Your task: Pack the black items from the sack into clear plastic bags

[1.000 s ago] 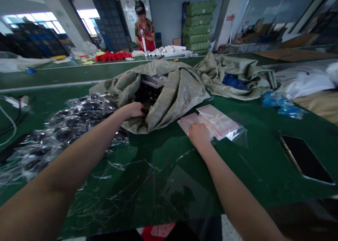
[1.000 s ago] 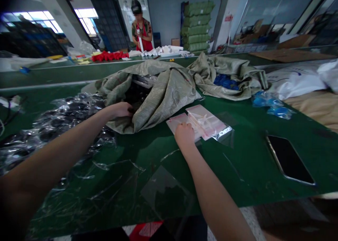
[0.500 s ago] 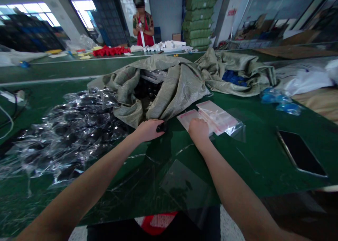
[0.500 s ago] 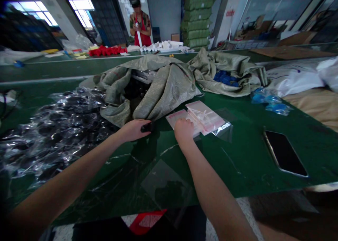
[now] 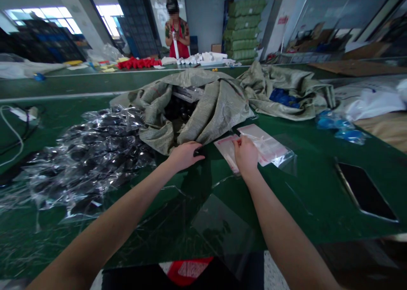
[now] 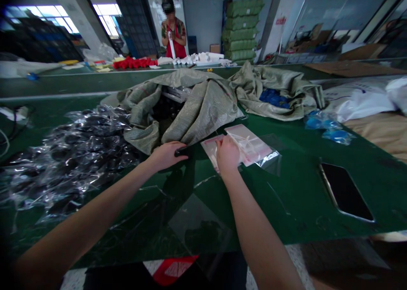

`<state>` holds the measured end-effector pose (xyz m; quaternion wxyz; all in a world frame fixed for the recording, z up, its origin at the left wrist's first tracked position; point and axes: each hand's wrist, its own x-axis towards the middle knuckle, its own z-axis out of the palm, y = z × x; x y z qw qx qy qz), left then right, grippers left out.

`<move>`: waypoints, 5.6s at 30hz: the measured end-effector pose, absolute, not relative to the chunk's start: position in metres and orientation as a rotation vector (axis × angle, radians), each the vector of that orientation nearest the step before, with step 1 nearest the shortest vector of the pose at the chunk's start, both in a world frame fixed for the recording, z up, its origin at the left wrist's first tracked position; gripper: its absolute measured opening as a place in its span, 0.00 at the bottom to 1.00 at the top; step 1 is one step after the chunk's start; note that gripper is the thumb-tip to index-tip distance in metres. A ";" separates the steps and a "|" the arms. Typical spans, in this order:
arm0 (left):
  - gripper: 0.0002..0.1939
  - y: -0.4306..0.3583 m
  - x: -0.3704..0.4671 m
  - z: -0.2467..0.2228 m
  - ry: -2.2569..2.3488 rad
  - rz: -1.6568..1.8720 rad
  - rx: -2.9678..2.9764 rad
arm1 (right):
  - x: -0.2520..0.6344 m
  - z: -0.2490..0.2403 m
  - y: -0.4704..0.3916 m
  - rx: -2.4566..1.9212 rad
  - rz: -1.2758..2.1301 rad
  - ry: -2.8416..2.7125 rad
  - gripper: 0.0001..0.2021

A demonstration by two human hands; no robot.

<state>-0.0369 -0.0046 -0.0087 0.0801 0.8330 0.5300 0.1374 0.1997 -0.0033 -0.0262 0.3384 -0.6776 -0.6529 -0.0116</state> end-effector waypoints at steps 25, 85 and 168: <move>0.15 -0.018 -0.043 0.046 1.337 0.896 1.518 | 0.182 -0.007 -0.020 -0.959 0.942 -1.528 0.13; 0.09 -0.069 -0.008 0.057 1.825 0.971 2.849 | 0.146 0.023 -0.074 -1.500 0.792 -1.556 0.16; 0.17 -0.045 -0.024 0.049 1.717 0.374 2.770 | 0.149 -0.030 -0.032 -0.985 0.873 -1.578 0.21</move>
